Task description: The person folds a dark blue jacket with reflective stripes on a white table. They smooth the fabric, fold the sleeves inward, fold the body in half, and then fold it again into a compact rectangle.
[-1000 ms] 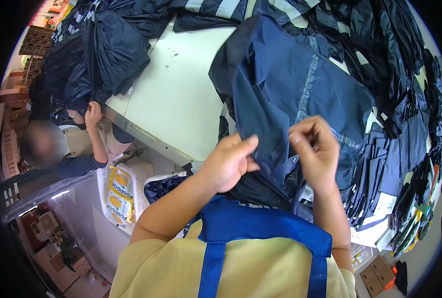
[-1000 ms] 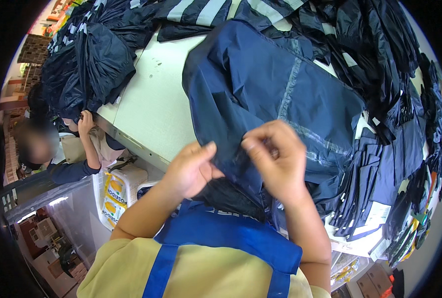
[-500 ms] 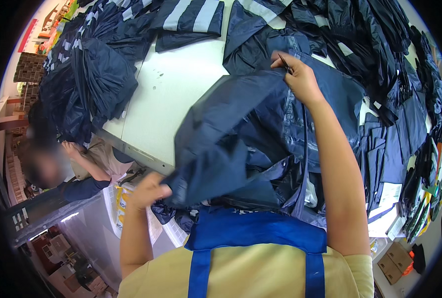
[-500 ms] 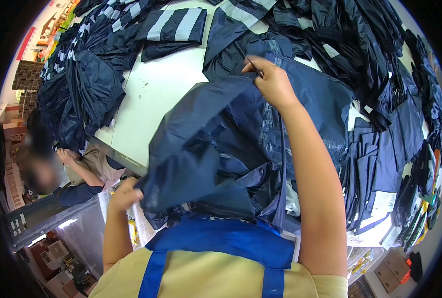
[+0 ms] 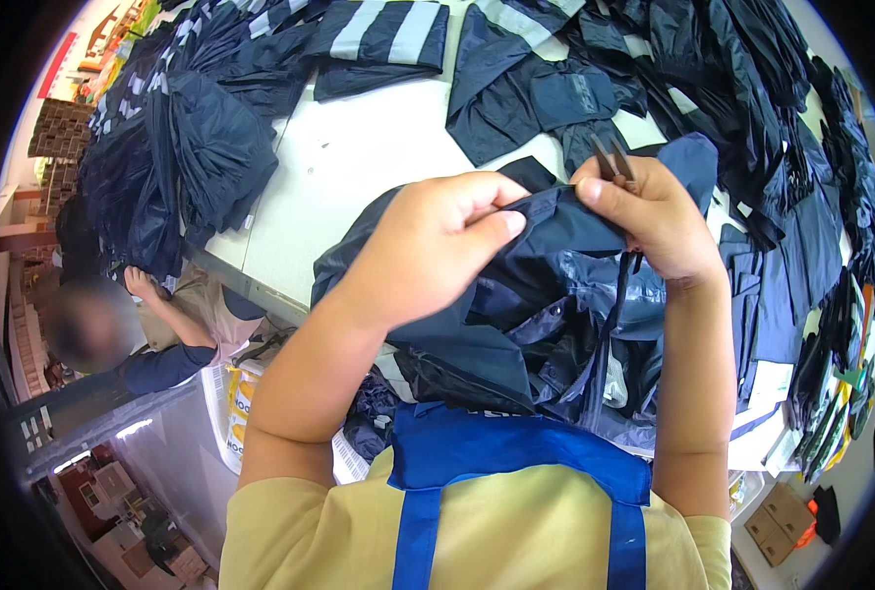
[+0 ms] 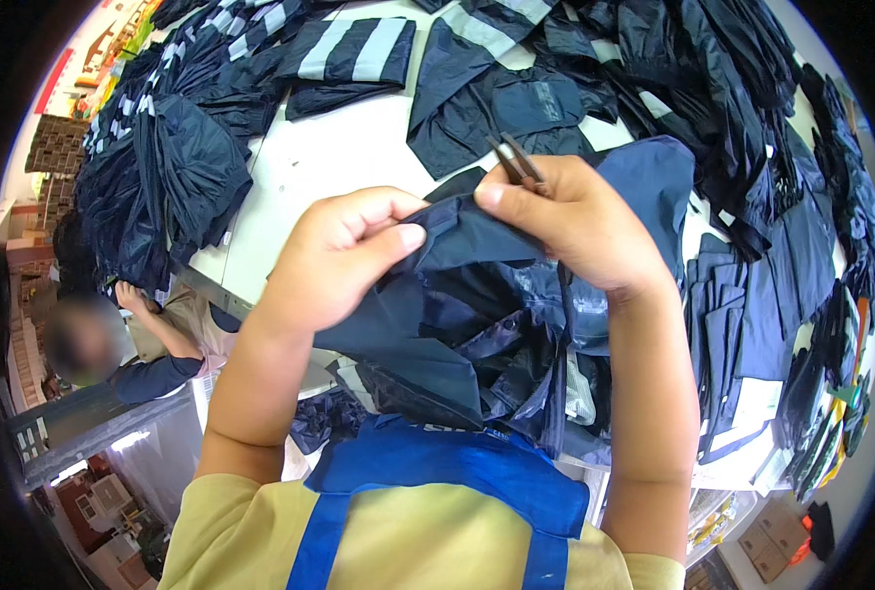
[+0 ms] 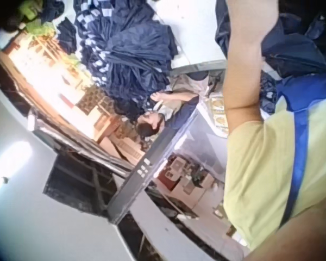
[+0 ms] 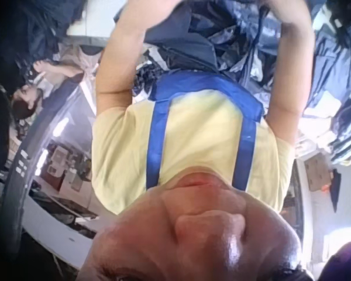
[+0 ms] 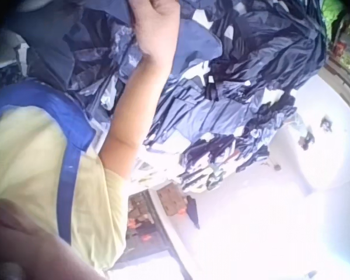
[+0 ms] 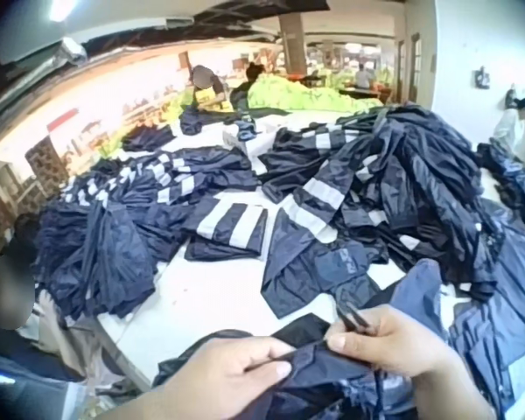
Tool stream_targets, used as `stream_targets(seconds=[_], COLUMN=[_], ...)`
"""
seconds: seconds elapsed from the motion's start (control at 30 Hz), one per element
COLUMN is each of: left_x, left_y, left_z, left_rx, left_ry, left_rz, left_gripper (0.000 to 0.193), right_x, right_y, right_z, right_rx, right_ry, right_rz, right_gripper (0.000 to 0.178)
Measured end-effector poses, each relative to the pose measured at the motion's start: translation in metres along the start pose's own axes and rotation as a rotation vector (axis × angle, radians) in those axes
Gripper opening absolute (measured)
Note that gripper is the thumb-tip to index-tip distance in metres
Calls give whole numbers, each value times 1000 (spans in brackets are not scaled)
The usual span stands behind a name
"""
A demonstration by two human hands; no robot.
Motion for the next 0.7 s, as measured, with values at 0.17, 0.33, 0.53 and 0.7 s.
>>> stream_targets(seconds=[0.17, 0.33, 0.53, 0.7], left_x=[16, 24, 39, 44], left_y=[7, -12, -61, -161], left_z=[2, 17, 50, 63], left_rx=[122, -11, -194, -459], left_ry=[-91, -76, -34, 106], left_rz=[500, 426, 351, 450], left_gripper=[15, 14, 16, 19], right_x=[-26, -115, -335, -332], right_y=[-19, -101, -194, -165], right_z=[13, 12, 65, 58], right_rx=[-26, -590, -1042, -814], right_ry=[-60, 144, 712, 532], right_rz=[22, 169, 669, 217], right_gripper=[21, 35, 96, 23])
Point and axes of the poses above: each hand's wrist, its own z-axis away from the middle knuckle, its own y-axis out of the palm, x = y × z, the point moved 7 cm from there along -z, towards the middle knuckle, and after that the axes turned 14 degrees about z, right-handed, at the moved point
